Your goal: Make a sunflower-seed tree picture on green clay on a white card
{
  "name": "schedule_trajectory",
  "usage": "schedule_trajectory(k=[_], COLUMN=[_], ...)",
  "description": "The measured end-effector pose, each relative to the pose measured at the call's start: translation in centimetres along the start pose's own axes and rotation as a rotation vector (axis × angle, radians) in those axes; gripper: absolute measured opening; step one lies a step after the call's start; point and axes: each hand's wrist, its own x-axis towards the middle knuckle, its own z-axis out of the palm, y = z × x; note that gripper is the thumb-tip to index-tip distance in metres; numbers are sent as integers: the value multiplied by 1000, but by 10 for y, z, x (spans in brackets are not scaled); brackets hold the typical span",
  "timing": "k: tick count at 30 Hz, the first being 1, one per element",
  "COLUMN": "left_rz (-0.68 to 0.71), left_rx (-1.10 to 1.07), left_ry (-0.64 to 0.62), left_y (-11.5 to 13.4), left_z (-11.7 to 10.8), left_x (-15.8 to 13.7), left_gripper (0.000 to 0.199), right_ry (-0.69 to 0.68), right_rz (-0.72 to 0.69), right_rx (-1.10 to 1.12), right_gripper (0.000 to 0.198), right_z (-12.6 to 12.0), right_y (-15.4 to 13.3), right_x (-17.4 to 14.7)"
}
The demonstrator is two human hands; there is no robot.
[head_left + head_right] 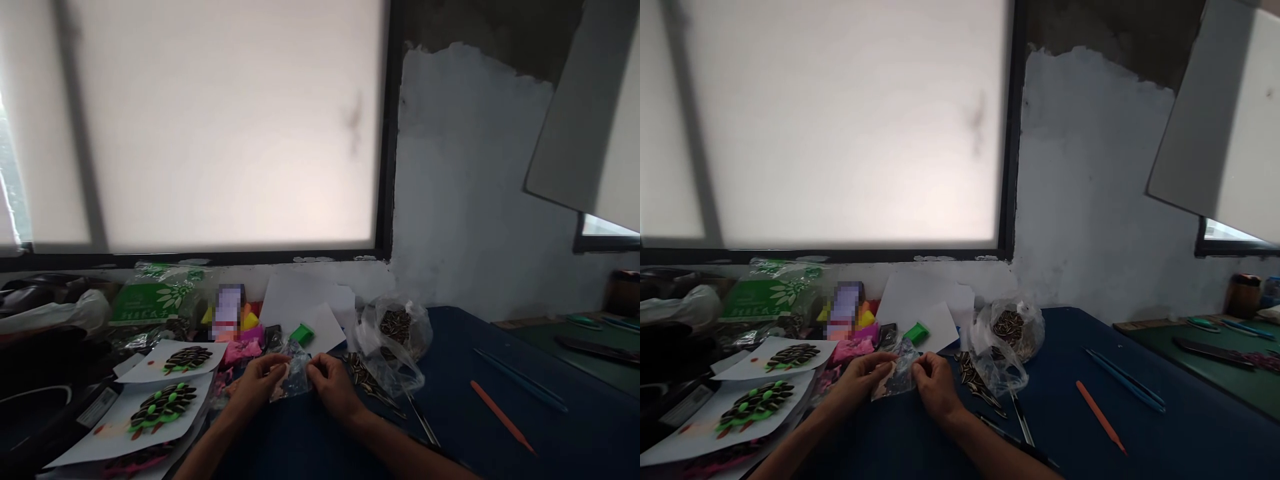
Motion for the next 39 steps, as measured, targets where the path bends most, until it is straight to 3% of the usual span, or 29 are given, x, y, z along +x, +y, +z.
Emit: schedule_trajectory(k=[14,19,28,33,39], left_rz=[-60,-84,-156,-206,-221], left_rx=[-70,-120,-227,-353,-431], left_ry=[-82,2,6,-30,82], left_y=[7,7,5,-2,-12], left_z=[1,-4,4,7,6], left_x=[-6,-9,-15,-14,-11], left_gripper=[48,51,59,61,56], right_ry=[-86,-17,-105,-68,-95], right_rz=[15,13,25,-14,-21], right_rx=[27,9,59,39,11], right_gripper=[8,10,18,15,19], right_z=[4,4,1,-1,2], right_y=[2,4,5,5,5], right_x=[1,-2,2,1,0])
